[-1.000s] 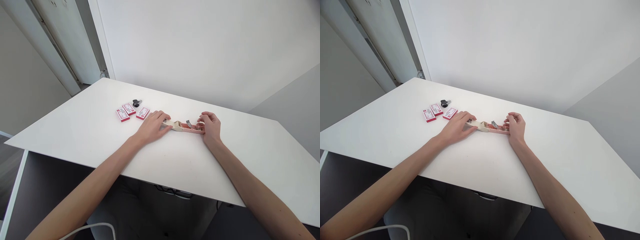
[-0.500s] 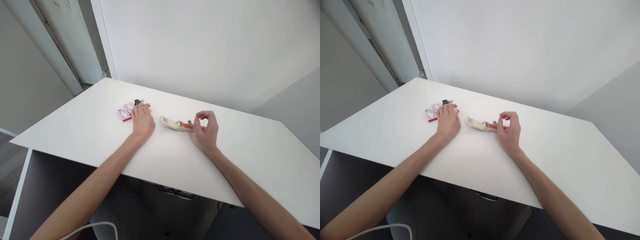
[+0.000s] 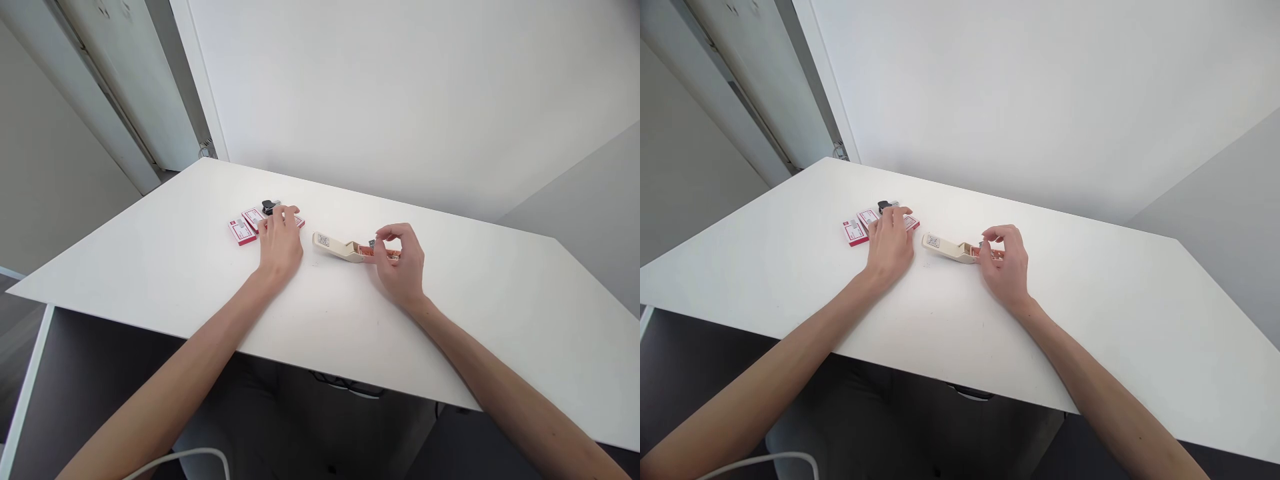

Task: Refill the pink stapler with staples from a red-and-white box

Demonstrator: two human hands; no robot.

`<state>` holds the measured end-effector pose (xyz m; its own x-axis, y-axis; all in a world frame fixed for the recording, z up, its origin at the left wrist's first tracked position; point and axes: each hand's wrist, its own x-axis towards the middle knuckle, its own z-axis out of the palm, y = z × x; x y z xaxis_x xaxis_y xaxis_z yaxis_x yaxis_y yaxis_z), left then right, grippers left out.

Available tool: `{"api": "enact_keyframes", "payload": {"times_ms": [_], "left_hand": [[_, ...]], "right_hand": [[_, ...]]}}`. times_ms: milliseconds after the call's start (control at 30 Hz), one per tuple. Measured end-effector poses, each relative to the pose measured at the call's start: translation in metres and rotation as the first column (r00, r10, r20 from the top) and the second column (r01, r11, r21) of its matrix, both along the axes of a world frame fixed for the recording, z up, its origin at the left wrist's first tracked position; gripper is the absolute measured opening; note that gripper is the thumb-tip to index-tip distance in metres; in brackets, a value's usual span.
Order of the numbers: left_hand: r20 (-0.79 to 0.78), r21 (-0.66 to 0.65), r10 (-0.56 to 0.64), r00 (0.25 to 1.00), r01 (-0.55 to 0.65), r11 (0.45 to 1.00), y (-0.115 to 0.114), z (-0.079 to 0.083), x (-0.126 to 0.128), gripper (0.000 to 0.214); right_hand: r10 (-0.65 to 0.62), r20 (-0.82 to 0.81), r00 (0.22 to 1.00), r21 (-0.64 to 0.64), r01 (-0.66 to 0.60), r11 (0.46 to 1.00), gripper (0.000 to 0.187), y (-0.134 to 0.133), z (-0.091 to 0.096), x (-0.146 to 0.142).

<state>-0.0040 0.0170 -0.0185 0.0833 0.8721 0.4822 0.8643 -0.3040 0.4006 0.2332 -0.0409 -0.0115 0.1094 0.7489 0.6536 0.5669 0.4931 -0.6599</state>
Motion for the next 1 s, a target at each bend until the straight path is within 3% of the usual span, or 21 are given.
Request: {"api": "enact_keyframes", "payload": {"times_ms": [267,400,567,800,1000], "left_hand": [[0.242,0.069,-0.058,0.969,0.042,0.997,0.002,0.002,0.003,0.047],[0.373,-0.015,-0.060,0.926,0.070,0.997,0.001,0.006,0.006,0.048],[0.529,-0.110,-0.023,0.848,0.095,0.989,0.000,0.015,0.009,0.033],[0.768,-0.176,0.038,0.640,0.154,0.972,-0.004,0.028,0.007,0.026],[0.866,-0.188,0.093,0.491,0.149,0.971,0.002,0.028,0.004,0.026]], "right_hand": [[0.038,-0.038,0.999,-0.023,-0.039,0.999,0.004,-0.002,0.000,-0.004],[0.056,-0.044,0.997,-0.031,-0.058,0.998,0.005,-0.004,0.000,-0.006],[0.066,-0.041,0.997,-0.018,-0.067,0.998,0.006,-0.004,0.001,-0.006],[0.081,-0.034,0.996,-0.014,-0.082,0.997,0.007,-0.004,0.000,-0.008],[0.048,0.052,0.997,0.044,-0.051,0.998,0.009,0.000,-0.002,-0.006]]}}
